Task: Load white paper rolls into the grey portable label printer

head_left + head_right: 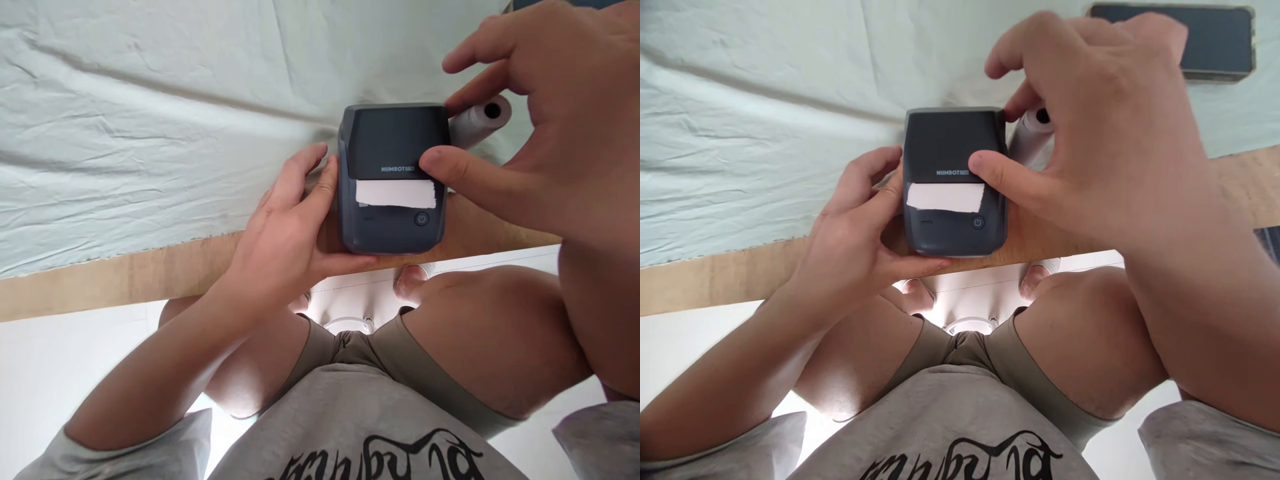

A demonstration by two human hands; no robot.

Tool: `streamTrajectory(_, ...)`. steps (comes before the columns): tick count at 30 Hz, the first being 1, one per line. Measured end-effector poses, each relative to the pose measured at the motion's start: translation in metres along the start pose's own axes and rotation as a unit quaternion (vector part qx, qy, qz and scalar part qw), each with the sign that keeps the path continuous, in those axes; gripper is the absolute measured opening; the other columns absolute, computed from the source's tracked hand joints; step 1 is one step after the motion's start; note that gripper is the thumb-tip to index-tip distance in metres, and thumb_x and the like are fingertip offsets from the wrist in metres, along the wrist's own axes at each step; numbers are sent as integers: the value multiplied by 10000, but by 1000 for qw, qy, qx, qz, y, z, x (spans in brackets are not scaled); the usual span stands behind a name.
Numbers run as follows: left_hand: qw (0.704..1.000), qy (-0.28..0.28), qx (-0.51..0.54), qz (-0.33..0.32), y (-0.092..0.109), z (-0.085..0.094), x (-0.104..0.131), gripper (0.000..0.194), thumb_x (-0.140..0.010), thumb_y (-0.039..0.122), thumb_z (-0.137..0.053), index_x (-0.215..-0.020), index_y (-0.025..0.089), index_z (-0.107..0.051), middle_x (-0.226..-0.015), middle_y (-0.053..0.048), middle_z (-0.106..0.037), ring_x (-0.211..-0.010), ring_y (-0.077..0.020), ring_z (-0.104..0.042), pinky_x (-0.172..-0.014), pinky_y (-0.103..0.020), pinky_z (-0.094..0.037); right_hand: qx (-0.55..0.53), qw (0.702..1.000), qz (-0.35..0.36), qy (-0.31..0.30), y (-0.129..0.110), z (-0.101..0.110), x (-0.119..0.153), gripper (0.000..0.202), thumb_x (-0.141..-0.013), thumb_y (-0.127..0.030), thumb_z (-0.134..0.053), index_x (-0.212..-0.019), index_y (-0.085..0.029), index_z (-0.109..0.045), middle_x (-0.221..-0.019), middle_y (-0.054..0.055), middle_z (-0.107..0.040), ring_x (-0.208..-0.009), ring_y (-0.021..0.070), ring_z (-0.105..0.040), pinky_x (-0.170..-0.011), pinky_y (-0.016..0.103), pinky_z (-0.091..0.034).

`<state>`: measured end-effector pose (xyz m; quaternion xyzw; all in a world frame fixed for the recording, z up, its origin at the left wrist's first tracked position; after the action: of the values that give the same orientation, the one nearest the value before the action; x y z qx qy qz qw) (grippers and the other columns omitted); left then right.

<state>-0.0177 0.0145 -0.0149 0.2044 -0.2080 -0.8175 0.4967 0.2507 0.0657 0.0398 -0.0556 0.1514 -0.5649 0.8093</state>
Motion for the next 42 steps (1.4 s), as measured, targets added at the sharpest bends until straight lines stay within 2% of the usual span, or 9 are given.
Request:
streamTrajectory(7, 1000, 12, 17, -24, -4, -5, -1, 1025, -869, 786, -905, -1673, 270, -531, -1817, -170, -442, -1647, -422, -544, -1320, -565, -561, -12, 999, 31, 14, 1, -2, 3, 716, -956, -818, -517, -1429, -302, -666, -1172, 20, -796, -1163, 244, -759, -1292, 664, -425)
streamTrajectory(12, 999, -23, 11, 35, 4, -3, -4, 1108, -825, 744, -953, -1726, 298, -487, -1862, -143, -387, -1701, -434, -468, -1358, -536, -521, -15, 999, 32, 25, 5, -8, 6, 697, -966, -848, -533, -1377, -305, -681, -1180, 32, -799, -1165, 254, -782, -1256, 672, -455)
streamTrajectory(15, 997, -46, -12, 59, 11, -1, -5, 1168, -835, 679, -961, -1769, 223, -428, -1838, -185, -412, -1702, -439, -455, -1359, -535, -511, -11, 999, 35, 32, 11, -13, 8, 777, -969, -930, -442, -1338, -295, -696, -1243, 64, -782, -1374, 339, -732, -1217, 678, -475)
streamTrajectory(18, 997, -50, -29, 59, 15, -1, -4, 1143, -872, 593, -951, -1787, 209, -382, -1819, -185, -436, -1678, -438, -479, -1361, -537, -492, -3, 999, 50, 10, 18, -17, 10, 808, -983, -951, -379, -1398, -327, -680, -1396, 71, -738, -1618, 394, -565, -1262, 691, -448)
streamTrajectory(21, 996, -50, -47, 57, 14, -2, -4, 1142, -882, 571, -949, -1797, 234, -355, -1831, -184, -431, -1675, -451, -480, -1356, -575, -476, 2, 998, 57, -6, 24, -18, 10, 801, -1003, -915, -377, -1498, -336, -624, -1463, 91, -709, -1660, 405, -514, -1283, 707, -432)
streamTrajectory(27, 998, -27, -40, 33, 9, -3, -4, 1192, -842, 779, -919, -1783, 264, -398, -1792, -194, -498, -1610, -477, -557, -1301, -612, -529, 9, 997, 72, -6, 21, -11, 7, 733, -1014, -839, -457, -1515, -324, -604, -1387, 102, -723, -1531, 400, -621, -1223, 671, -473)
streamTrajectory(30, 999, -13, -34, 20, 7, -2, -4, 1139, -843, 887, -846, -1754, 319, -465, -1774, -146, -539, -1584, -445, -595, -1290, -562, -557, 6, 996, 85, -11, 20, -8, 7, 801, -988, -904, -453, -1554, -349, -572, -1361, 75, -719, -1387, 365, -703, -1216, 634, -483)
streamTrajectory(33, 999, -5, -45, 21, 7, 0, -4, 1093, -897, 944, -735, -1731, 273, -521, -1787, -158, -530, -1586, -427, -601, -1297, -539, -558, -5, 996, 91, -3, 20, -7, 8, 845, -962, -929, -470, -1569, -349, -565, -1264, 69, -736, -1302, 346, -734, -1232, 620, -478)
streamTrajectory(42, 998, -21, -54, 37, 10, -2, -3, 1143, -849, 806, -900, -1756, 274, -452, -1791, -166, -522, -1613, -465, -565, -1306, -585, -535, -45, 998, 51, 1, 20, -4, 5, 905, -900, -1000, -494, -1516, -354, -642, -1233, 33, -779, -1192, 293, -755, -1213, 652, -499)
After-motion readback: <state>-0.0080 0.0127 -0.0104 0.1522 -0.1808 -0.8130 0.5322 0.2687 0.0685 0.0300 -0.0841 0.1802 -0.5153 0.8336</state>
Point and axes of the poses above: each hand's wrist, its own x-axis away from the middle knuckle, its own z-axis out of the back of the hand, y = z × x, the point moved 1 cm from there along -x, towards the middle knuckle
